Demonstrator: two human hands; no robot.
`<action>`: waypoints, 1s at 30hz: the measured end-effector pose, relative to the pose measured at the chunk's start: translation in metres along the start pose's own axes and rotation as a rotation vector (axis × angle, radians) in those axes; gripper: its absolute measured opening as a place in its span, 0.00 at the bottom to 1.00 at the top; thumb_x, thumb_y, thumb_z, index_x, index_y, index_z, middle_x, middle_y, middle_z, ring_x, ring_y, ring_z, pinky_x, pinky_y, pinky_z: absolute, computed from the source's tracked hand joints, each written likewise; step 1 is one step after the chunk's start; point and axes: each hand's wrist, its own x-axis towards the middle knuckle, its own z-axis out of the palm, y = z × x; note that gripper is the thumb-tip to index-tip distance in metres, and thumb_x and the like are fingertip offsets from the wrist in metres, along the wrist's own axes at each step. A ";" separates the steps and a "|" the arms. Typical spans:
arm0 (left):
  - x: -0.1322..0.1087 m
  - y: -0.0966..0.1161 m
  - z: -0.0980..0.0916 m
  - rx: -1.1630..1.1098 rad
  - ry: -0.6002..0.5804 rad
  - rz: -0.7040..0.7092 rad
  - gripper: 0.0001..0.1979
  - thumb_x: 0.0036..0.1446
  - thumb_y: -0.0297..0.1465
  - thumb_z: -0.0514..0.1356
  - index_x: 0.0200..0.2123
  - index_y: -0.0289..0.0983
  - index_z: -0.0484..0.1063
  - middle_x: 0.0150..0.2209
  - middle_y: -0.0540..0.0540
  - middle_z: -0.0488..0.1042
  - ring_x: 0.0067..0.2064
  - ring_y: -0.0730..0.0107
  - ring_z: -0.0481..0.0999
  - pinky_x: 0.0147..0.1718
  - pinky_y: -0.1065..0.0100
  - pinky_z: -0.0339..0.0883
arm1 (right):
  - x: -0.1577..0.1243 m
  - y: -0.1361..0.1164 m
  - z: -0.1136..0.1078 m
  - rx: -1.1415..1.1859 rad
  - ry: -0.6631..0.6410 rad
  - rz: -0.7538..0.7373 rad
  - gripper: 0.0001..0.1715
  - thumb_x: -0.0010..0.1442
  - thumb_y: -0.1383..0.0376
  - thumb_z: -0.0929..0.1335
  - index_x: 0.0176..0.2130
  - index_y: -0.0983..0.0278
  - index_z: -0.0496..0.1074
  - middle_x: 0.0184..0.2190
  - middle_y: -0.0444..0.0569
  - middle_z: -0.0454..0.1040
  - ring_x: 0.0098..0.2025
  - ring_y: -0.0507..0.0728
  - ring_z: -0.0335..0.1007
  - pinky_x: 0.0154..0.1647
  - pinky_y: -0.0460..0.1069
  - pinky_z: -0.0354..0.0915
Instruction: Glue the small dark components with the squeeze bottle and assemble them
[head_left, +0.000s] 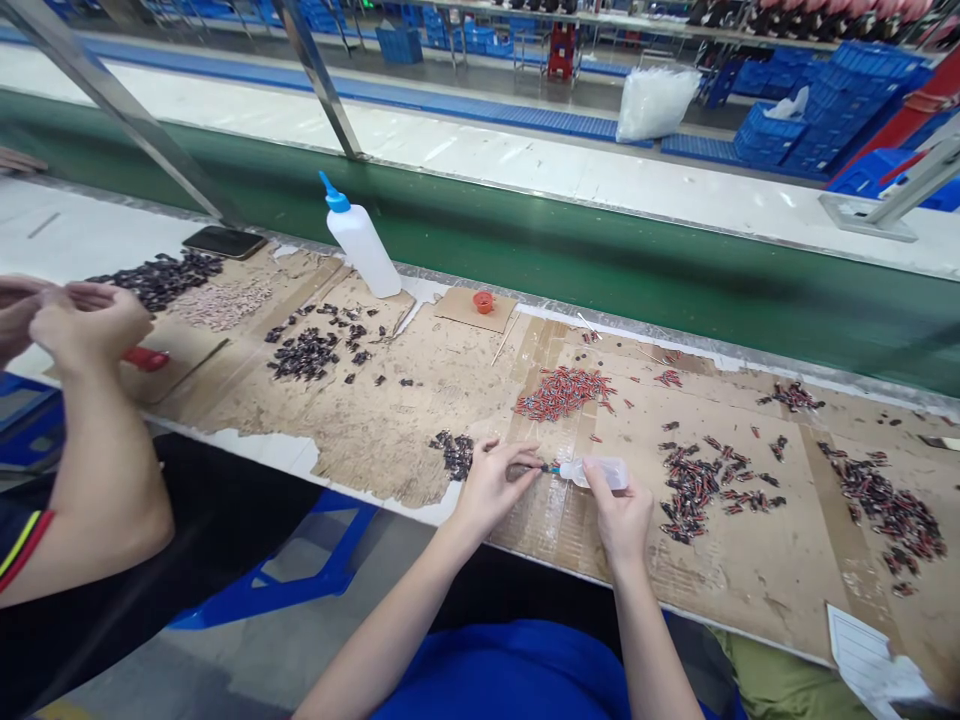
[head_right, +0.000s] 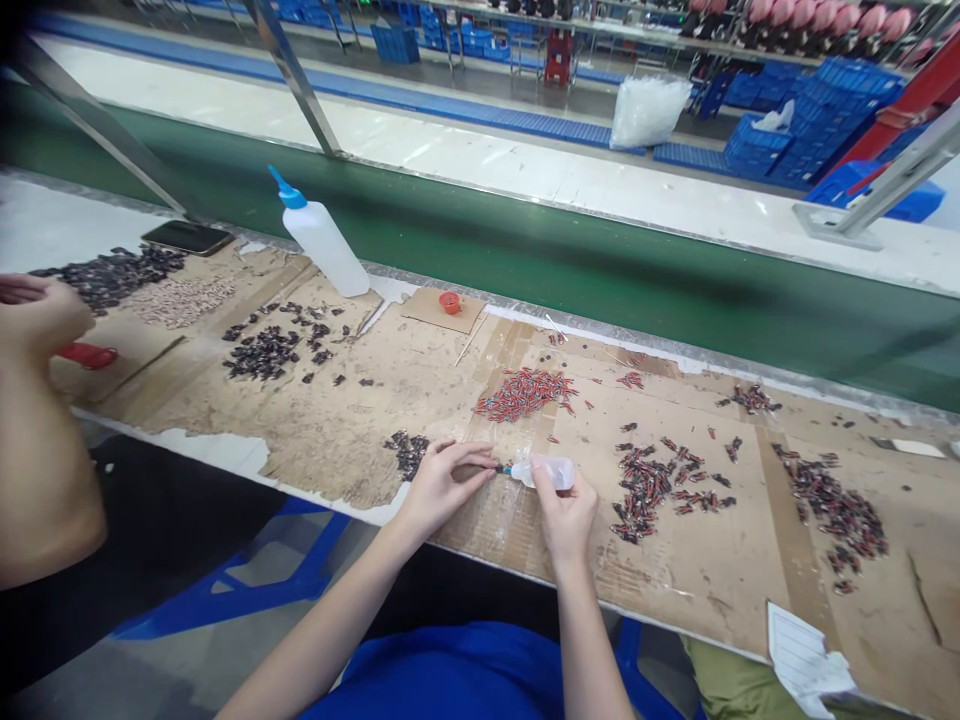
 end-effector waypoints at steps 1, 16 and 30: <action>0.000 0.000 0.000 0.009 0.000 0.002 0.12 0.55 0.30 0.63 0.44 0.41 0.72 0.36 0.48 0.83 0.44 0.62 0.80 0.57 0.50 0.52 | 0.000 0.000 0.000 -0.005 -0.005 -0.005 0.19 0.46 0.52 0.73 0.25 0.66 0.77 0.23 0.50 0.78 0.26 0.57 0.72 0.28 0.50 0.69; 0.002 -0.002 -0.002 0.160 -0.005 0.092 0.05 0.55 0.28 0.64 0.35 0.43 0.79 0.42 0.45 0.77 0.52 0.55 0.68 0.51 0.50 0.58 | 0.017 0.001 -0.050 -0.276 0.212 -0.061 0.38 0.44 0.45 0.73 0.47 0.66 0.73 0.35 0.53 0.76 0.34 0.60 0.71 0.36 0.54 0.68; -0.005 -0.001 -0.003 -0.080 0.142 0.135 0.08 0.61 0.27 0.57 0.40 0.39 0.76 0.39 0.43 0.78 0.43 0.63 0.77 0.45 0.61 0.71 | 0.038 -0.020 -0.004 -0.914 -0.698 -0.916 0.16 0.62 0.72 0.65 0.42 0.54 0.78 0.36 0.50 0.76 0.45 0.61 0.63 0.45 0.56 0.68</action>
